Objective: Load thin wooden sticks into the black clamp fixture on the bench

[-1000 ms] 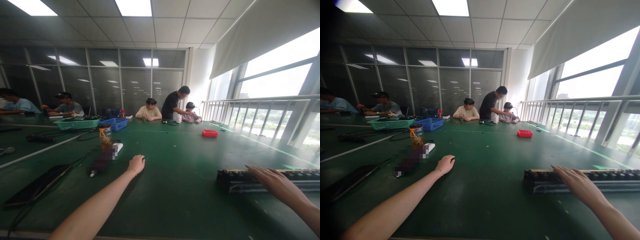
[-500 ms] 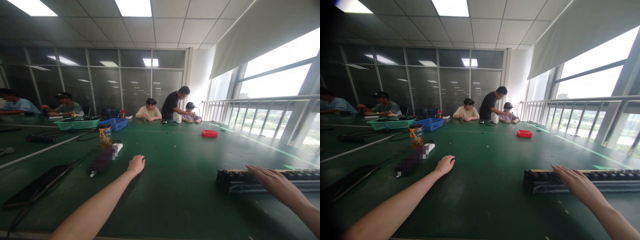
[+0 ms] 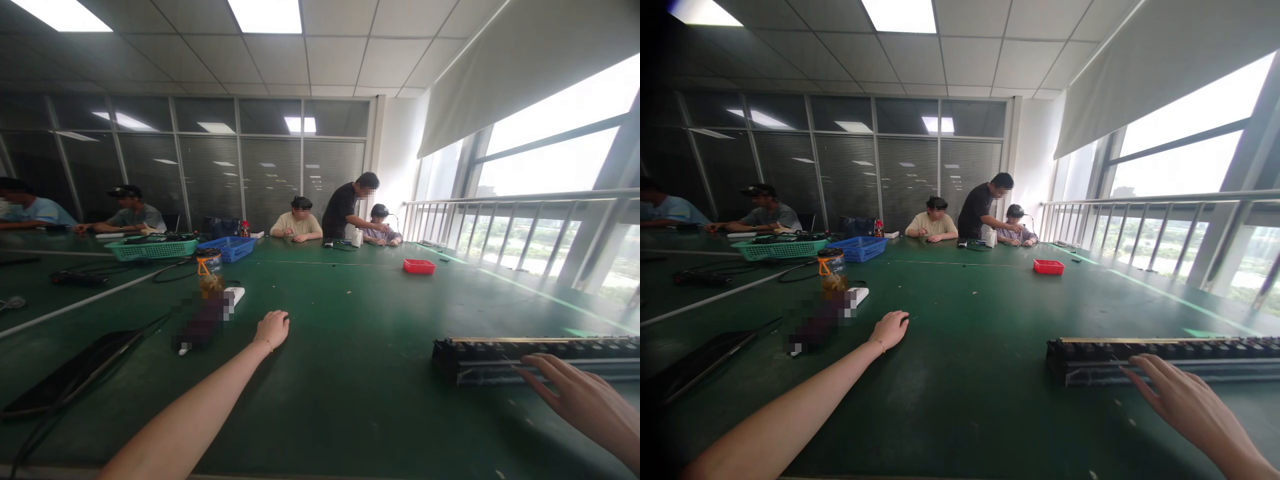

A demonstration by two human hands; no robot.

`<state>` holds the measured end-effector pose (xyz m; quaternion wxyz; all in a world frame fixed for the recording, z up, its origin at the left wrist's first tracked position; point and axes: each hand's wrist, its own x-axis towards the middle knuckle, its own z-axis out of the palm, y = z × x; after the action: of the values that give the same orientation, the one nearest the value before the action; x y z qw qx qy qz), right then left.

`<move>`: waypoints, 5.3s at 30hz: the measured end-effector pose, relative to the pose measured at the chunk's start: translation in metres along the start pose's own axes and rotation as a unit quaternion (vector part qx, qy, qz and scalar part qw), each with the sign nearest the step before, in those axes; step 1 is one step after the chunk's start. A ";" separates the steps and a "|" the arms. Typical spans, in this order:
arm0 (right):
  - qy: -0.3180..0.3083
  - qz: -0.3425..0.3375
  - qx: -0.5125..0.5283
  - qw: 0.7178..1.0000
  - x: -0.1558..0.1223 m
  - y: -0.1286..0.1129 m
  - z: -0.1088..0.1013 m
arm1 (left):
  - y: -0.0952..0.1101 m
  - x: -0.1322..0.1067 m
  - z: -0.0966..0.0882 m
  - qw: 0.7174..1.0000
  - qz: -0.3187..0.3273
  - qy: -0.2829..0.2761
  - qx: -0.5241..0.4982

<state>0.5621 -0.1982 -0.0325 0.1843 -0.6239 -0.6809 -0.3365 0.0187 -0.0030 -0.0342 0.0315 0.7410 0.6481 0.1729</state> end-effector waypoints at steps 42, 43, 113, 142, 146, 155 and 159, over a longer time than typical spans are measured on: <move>-0.226 -0.099 0.128 0.961 0.123 -0.226 -0.037 | 0.018 -0.004 -0.001 1.000 -0.003 0.008 0.014; -0.226 -0.103 0.128 0.960 0.125 -0.235 -0.038 | 0.019 -0.004 -0.001 1.000 -0.003 0.008 0.015; -0.099 -0.100 0.239 0.961 0.108 -0.267 -0.031 | 0.071 0.006 -0.111 0.970 0.227 0.084 0.013; -0.091 -0.097 0.237 0.962 0.108 -0.268 -0.027 | 0.014 0.018 -0.015 0.990 0.134 -0.007 0.041; -0.090 -0.097 0.237 0.963 0.108 -0.268 -0.027 | 0.012 0.020 -0.015 0.991 0.132 -0.007 0.024; -0.089 -0.098 0.239 0.962 0.109 -0.268 -0.029 | 0.041 0.018 -0.091 0.960 0.195 -0.160 -0.124; -0.091 -0.096 0.240 0.962 0.109 -0.267 -0.028 | 0.062 0.002 -0.113 0.939 0.231 -0.237 -0.089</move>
<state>0.2805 -0.1373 -0.0004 0.2328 -0.5213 -0.8119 -0.1216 0.0443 -0.0307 0.0891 0.2093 0.8839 0.4150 0.0516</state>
